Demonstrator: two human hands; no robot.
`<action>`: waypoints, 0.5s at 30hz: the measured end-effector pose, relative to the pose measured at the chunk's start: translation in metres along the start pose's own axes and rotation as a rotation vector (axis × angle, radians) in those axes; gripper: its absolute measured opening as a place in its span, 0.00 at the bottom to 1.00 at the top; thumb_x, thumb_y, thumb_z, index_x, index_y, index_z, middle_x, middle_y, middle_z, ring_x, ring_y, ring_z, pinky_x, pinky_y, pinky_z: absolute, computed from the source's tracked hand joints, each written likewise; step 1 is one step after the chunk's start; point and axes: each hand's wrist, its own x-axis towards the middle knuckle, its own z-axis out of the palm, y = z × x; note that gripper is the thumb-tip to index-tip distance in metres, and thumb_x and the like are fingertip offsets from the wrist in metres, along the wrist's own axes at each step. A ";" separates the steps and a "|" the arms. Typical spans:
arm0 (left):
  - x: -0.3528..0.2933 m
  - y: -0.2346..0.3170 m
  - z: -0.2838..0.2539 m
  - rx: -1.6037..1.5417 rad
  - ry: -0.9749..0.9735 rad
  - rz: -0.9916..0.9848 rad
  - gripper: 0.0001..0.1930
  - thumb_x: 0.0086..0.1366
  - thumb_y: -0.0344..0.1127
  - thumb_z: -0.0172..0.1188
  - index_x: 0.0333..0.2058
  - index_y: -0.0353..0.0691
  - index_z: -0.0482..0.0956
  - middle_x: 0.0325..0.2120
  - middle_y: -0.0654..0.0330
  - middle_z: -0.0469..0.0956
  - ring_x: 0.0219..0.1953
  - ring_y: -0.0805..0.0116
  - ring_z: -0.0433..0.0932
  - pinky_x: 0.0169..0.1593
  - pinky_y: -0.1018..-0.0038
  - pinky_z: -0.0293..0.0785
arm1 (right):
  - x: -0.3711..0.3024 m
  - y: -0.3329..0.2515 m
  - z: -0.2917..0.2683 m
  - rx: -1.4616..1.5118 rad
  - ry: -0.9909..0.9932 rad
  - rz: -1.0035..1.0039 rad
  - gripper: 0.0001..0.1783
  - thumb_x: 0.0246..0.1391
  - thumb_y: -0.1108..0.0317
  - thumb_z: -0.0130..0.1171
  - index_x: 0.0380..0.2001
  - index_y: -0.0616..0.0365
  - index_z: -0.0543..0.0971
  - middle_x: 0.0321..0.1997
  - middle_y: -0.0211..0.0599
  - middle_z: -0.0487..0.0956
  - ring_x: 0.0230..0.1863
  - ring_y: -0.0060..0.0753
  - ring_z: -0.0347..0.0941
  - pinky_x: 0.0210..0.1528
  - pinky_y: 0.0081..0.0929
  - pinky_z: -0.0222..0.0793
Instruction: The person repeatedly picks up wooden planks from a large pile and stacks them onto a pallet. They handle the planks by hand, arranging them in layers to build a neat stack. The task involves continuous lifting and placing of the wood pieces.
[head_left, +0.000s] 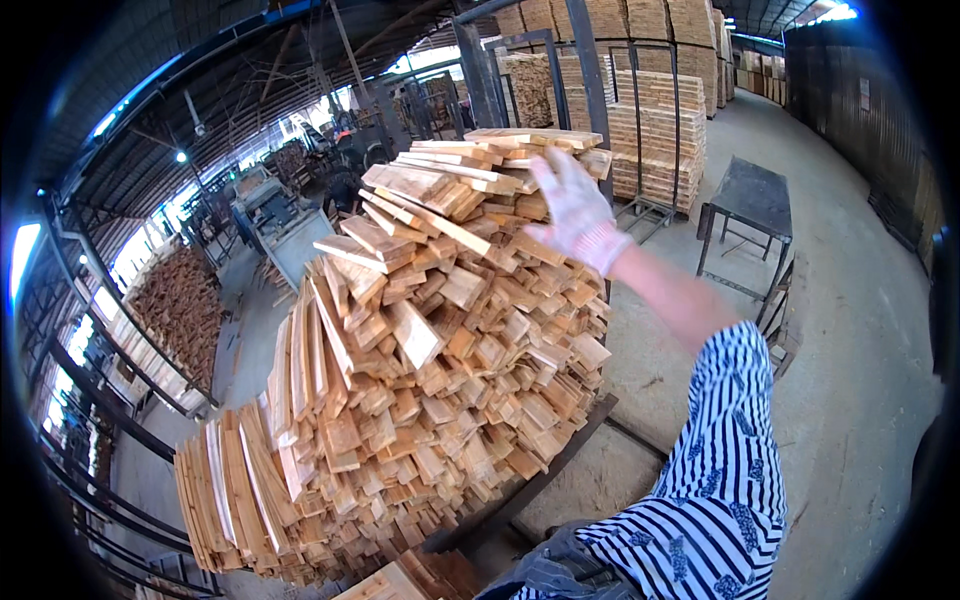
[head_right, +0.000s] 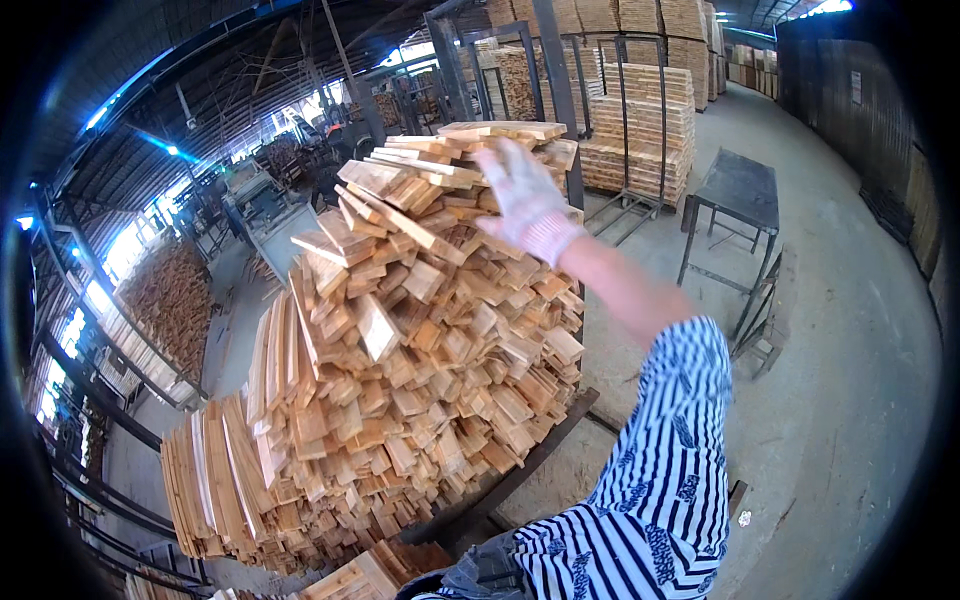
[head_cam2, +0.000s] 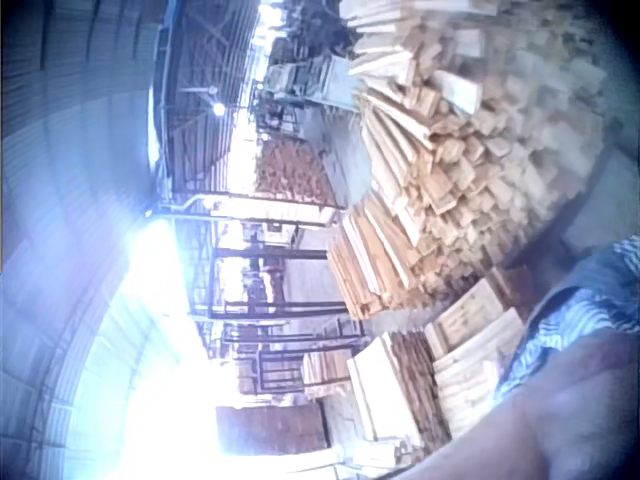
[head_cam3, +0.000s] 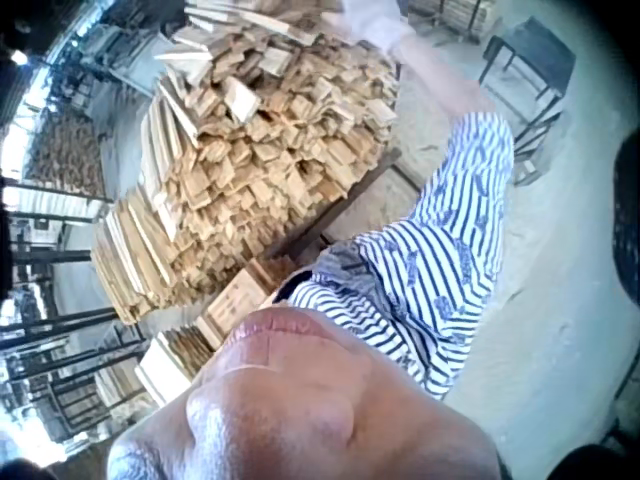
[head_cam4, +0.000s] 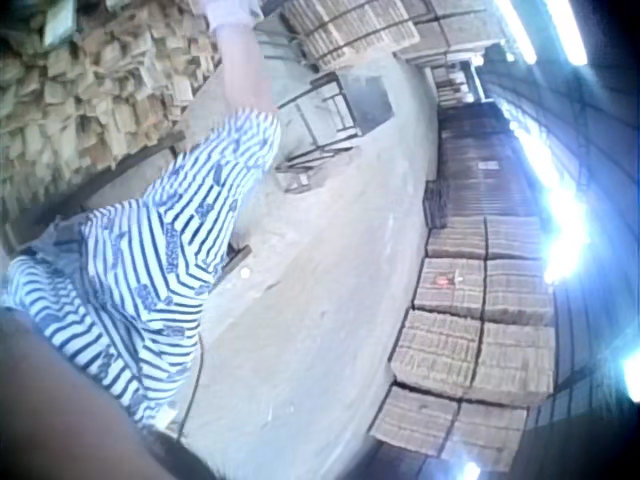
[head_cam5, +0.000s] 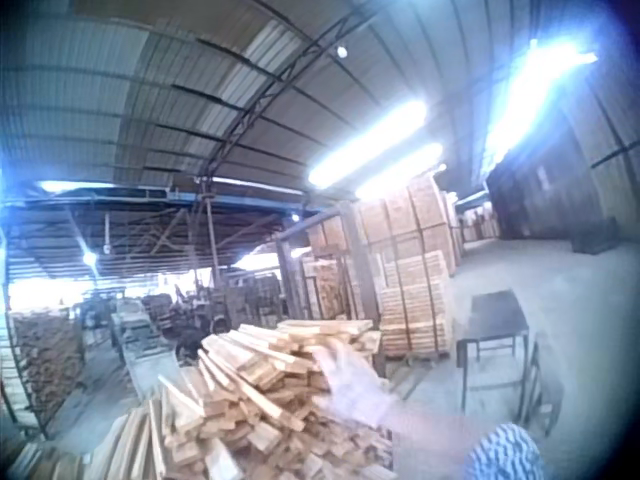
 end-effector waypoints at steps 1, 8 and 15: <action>0.003 0.004 0.003 -0.028 -0.005 -0.021 0.30 0.75 0.41 0.53 0.71 0.42 0.57 0.62 0.45 0.70 0.63 0.53 0.71 0.65 0.59 0.67 | 0.028 -0.002 0.008 -0.118 -0.090 -0.045 0.53 0.51 0.53 0.71 0.74 0.51 0.52 0.75 0.57 0.52 0.77 0.59 0.47 0.76 0.47 0.48; -0.003 -0.008 0.007 -0.272 -0.014 -0.178 0.31 0.74 0.41 0.54 0.71 0.43 0.55 0.64 0.44 0.67 0.64 0.53 0.69 0.66 0.58 0.67 | 0.148 -0.006 0.044 -0.178 -0.430 -0.325 0.60 0.44 0.51 0.73 0.76 0.34 0.50 0.78 0.49 0.51 0.75 0.58 0.54 0.73 0.48 0.58; -0.010 -0.099 0.035 -0.937 -0.114 -0.245 0.32 0.74 0.41 0.54 0.72 0.44 0.54 0.65 0.44 0.65 0.65 0.52 0.68 0.66 0.57 0.66 | 0.172 -0.018 0.048 0.123 -0.356 -0.031 0.49 0.51 0.61 0.63 0.74 0.44 0.52 0.73 0.49 0.61 0.70 0.57 0.62 0.71 0.43 0.62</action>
